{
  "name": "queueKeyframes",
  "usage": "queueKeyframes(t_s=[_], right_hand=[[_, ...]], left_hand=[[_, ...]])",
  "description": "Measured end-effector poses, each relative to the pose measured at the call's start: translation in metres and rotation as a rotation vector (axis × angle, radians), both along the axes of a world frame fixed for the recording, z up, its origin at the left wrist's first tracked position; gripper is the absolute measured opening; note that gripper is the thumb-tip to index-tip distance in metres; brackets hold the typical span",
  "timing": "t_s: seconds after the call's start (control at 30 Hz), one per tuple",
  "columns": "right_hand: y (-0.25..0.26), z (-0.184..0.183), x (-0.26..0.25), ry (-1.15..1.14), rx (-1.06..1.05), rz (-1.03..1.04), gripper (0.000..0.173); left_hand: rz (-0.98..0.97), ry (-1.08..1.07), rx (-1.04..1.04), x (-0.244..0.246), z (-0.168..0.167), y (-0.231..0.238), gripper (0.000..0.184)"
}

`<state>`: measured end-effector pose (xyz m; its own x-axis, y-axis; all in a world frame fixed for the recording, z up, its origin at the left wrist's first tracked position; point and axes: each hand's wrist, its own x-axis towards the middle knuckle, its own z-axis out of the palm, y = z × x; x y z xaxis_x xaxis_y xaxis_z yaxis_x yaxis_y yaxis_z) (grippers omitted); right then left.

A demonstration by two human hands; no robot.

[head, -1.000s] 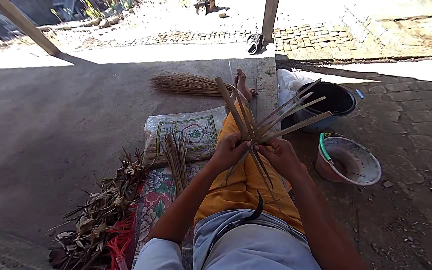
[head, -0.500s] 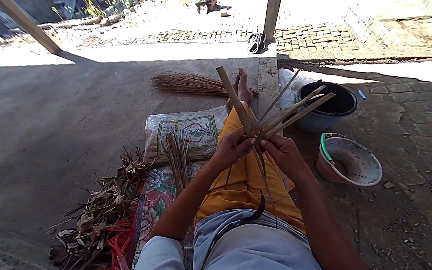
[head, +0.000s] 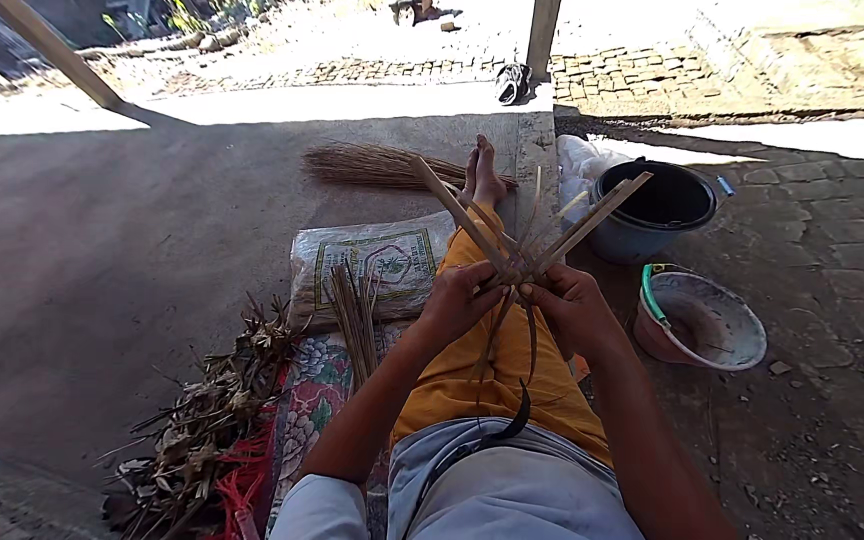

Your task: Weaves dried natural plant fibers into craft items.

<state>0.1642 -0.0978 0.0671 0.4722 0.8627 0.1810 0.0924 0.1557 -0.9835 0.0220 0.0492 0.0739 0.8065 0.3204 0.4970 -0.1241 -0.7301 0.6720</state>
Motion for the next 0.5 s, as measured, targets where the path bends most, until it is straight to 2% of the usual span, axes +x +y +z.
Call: queueKeyframes(t_s=[0.07, 0.2, 0.33, 0.43, 0.5], right_hand=[[0.0, 0.001, 0.0, 0.036, 0.027, -0.012, 0.015], [-0.001, 0.004, -0.003, -0.034, 0.026, -0.082, 0.021], [-0.001, 0.004, -0.004, -0.263, -0.001, -0.168, 0.02], [0.001, 0.005, -0.003, -0.42, -0.012, -0.197, 0.019], [0.001, 0.01, -0.003, -0.473, -0.01, -0.206, 0.017]], left_hand=[[-0.001, -0.032, -0.031, 0.001, -0.001, -0.002, 0.004], [0.014, 0.003, -0.146, -0.001, -0.001, -0.007, 0.006], [-0.059, 0.046, -0.341, -0.004, 0.003, -0.009, 0.009], [-0.064, 0.043, -0.36, -0.005, 0.009, -0.013, 0.008], [-0.05, 0.027, -0.356, -0.005, 0.013, -0.015, 0.015]])
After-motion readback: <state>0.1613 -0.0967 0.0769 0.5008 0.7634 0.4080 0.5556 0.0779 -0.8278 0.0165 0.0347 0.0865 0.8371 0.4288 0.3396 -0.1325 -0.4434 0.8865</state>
